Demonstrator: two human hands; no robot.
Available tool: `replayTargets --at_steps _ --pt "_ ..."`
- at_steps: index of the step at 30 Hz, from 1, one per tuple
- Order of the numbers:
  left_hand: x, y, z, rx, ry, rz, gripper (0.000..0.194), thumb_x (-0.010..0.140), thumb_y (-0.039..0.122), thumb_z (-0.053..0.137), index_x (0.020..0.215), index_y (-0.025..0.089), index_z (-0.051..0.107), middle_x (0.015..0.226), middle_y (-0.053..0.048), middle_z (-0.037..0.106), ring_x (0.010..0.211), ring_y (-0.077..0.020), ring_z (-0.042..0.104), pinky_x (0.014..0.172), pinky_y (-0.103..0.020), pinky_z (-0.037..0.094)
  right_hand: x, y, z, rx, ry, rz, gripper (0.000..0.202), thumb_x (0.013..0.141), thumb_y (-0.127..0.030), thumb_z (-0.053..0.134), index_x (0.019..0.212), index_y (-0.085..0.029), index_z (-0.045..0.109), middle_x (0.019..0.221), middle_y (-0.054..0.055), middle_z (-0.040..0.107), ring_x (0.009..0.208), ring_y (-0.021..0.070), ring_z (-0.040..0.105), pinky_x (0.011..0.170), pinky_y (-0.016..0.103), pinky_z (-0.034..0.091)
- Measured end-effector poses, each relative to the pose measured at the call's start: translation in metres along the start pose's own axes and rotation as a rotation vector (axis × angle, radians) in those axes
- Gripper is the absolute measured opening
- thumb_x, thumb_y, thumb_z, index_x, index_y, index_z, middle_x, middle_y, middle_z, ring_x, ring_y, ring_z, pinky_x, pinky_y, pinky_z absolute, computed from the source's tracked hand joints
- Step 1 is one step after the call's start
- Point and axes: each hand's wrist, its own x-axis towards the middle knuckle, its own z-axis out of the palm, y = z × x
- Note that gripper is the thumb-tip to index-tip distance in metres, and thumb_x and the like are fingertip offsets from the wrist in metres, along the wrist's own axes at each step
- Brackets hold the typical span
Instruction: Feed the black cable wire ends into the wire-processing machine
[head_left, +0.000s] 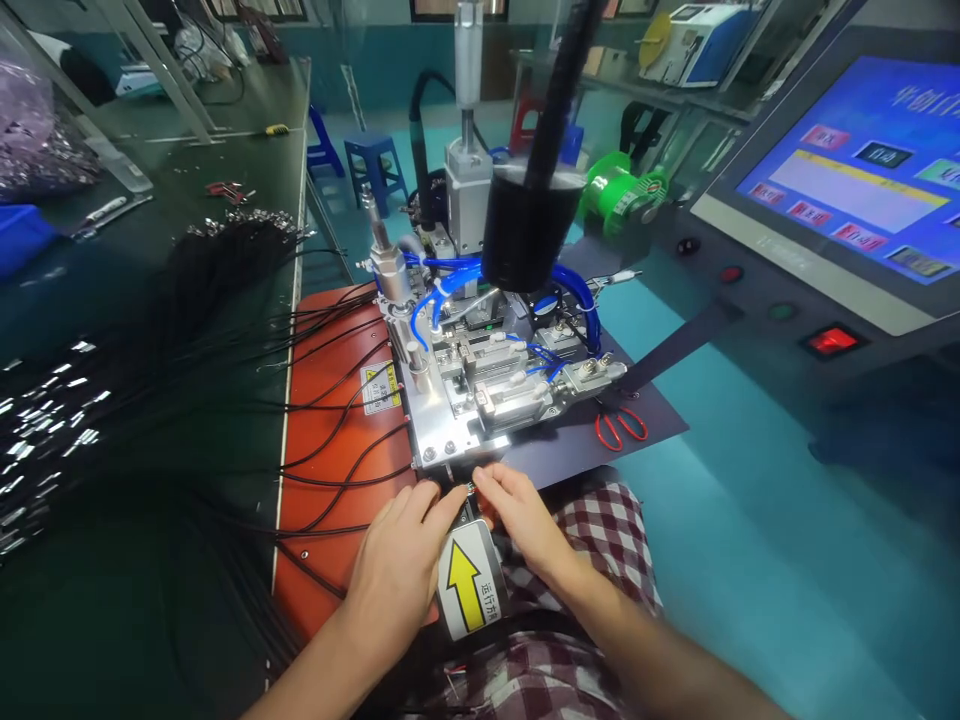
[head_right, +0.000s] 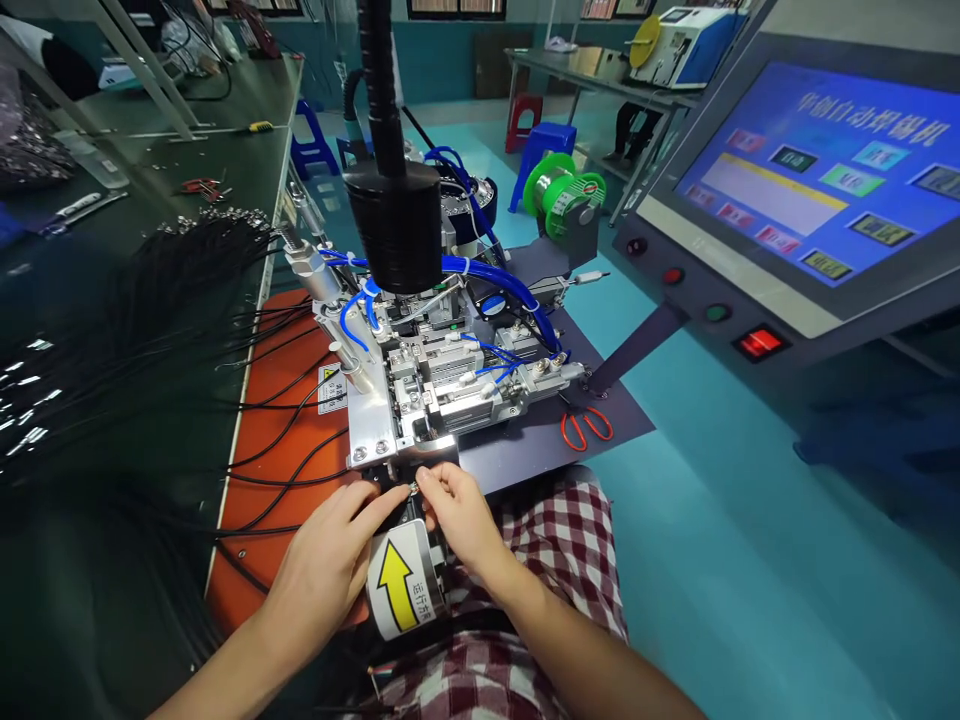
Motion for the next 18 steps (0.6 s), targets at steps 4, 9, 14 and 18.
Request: replayTargets --at_steps 4,9,14,18 --pt "0.0000 -0.0006 -0.0004 -0.013 -0.004 0.018 0.044 0.082 0.004 0.040 0.121 0.020 0.056 0.094 -0.008 0.058 0.080 -0.0212 0.055 0.068 -0.033 0.051 0.0012 0.0010 0.0024 -0.061 0.043 -0.042 0.035 0.080 -0.051 0.056 0.067 -0.020 0.045 0.052 -0.007 0.043 0.044 0.0102 0.040 0.046 0.025 0.032" --pt "0.0025 0.0017 0.0004 0.027 -0.022 -0.018 0.048 0.080 0.001 0.038 0.119 0.020 0.057 0.095 -0.009 0.059 0.080 -0.0217 0.055 0.069 -0.034 0.051 0.0001 0.0026 0.0029 -0.071 0.052 -0.081 0.032 0.083 -0.048 0.053 0.069 -0.021 0.045 0.050 -0.007 0.040 0.044 0.0105 0.036 0.046 0.025 0.029" --pt "0.0028 0.0000 0.0027 0.026 -0.038 -0.009 0.047 0.080 0.003 0.040 0.121 0.020 0.055 0.096 -0.010 0.059 0.082 -0.0221 0.056 0.071 -0.034 0.051 0.0001 0.0036 0.0040 -0.029 0.063 -0.048 0.032 0.082 -0.049 0.054 0.068 -0.021 0.044 0.051 -0.007 0.039 0.045 0.0102 0.034 0.045 0.025 0.026" --pt "0.0028 0.0010 0.0044 0.021 -0.043 -0.027 0.047 0.079 0.003 0.041 0.121 0.020 0.055 0.098 -0.010 0.058 0.086 -0.0229 0.056 0.073 -0.035 0.051 0.0022 0.0024 0.0050 0.070 0.039 0.028 0.034 0.078 -0.050 0.057 0.068 -0.020 0.044 0.051 -0.008 0.039 0.045 0.0090 0.032 0.046 0.024 0.025"
